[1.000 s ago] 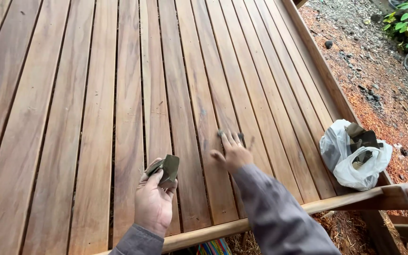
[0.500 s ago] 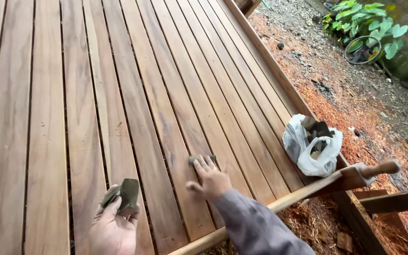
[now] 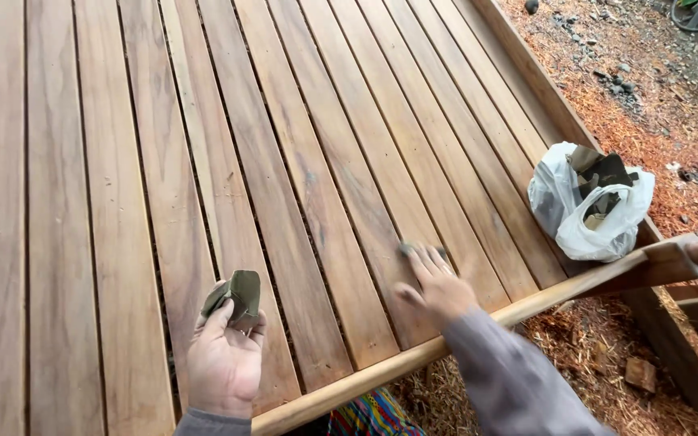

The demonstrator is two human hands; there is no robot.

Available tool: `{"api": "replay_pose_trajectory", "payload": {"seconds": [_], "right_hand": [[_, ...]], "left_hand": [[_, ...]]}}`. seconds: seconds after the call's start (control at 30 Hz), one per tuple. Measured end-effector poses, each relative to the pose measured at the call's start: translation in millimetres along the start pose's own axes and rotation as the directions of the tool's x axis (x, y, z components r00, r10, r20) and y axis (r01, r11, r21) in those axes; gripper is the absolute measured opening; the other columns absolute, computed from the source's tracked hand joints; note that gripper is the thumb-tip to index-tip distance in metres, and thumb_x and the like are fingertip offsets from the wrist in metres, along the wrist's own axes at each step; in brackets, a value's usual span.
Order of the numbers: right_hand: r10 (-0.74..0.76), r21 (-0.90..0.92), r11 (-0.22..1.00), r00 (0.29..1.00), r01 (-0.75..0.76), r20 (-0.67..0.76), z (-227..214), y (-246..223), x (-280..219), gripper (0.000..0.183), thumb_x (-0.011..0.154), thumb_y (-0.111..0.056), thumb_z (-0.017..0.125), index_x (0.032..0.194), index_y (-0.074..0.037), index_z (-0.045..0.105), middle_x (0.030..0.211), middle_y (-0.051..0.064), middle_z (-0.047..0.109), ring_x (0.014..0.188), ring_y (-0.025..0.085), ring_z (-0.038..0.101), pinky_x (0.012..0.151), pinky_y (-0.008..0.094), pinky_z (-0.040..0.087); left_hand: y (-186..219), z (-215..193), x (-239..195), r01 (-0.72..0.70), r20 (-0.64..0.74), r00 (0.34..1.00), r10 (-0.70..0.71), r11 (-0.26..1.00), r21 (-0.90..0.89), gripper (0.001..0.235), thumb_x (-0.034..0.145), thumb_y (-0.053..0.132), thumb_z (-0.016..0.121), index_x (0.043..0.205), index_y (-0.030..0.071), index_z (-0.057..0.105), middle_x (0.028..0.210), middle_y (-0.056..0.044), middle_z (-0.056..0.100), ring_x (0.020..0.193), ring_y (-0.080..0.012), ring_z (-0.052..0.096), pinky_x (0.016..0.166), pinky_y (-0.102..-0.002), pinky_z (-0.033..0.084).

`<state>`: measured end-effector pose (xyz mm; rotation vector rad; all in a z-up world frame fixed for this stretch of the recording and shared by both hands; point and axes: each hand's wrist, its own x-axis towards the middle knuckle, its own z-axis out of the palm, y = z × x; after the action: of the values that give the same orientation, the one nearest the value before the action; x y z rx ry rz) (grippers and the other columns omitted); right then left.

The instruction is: The person sands the surface of a wooden slatted bench using a piece of sandpaper. They work along the length of the slats and the side frame, moving from one end to the other to smooth the wood.

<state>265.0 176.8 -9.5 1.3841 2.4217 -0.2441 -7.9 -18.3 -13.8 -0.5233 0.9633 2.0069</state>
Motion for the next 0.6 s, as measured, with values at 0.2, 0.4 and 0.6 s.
{"api": "replay_pose_trajectory", "payload": {"seconds": [0.2, 0.4, 0.6], "right_hand": [[0.027, -0.019, 0.999, 1.0, -0.028, -0.01, 26, 26, 24, 0.097, 0.085, -0.082, 0.018, 0.163, -0.025, 0.01, 0.172, -0.003, 0.008, 0.158, 0.017, 0.005, 0.113, 0.081, -0.005], [0.062, 0.112, 0.992, 0.995, -0.054, -0.072, -28, -3, 109, 0.098, 0.084, -0.083, 0.02, 0.161, -0.023, 0.023, 0.172, -0.004, 0.013, 0.158, 0.015, 0.006, 0.114, 0.081, -0.004], [-0.044, 0.008, 0.999, 0.998, 0.044, 0.041, 23, 26, -23, 0.089, 0.091, -0.075, 0.022, 0.163, -0.025, 0.012, 0.172, -0.003, 0.009, 0.158, 0.016, 0.007, 0.114, 0.08, -0.003]], "left_hand": [[-4, 0, 3, -0.005, 0.023, 1.0, 0.004, 1.0, 0.018, 0.029, 0.093, 0.0, 0.057, 0.116, 0.015, 0.068, 0.129, -0.007, 0.072, 0.111, -0.0262, 0.068, 0.08, -0.039, 0.05], [-15, -6, 5, 0.006, -0.002, 1.0, -0.005, 0.998, 0.063, 0.029, 0.092, -0.001, 0.058, 0.112, 0.017, 0.069, 0.124, -0.008, 0.074, 0.109, -0.0288, 0.069, 0.078, -0.038, 0.051], [-24, -6, -2, 0.051, 0.064, 0.996, -0.054, 0.997, 0.05, 0.03, 0.092, 0.0, 0.059, 0.115, 0.015, 0.069, 0.121, -0.01, 0.074, 0.102, -0.0272, 0.069, 0.078, -0.04, 0.051]]}}
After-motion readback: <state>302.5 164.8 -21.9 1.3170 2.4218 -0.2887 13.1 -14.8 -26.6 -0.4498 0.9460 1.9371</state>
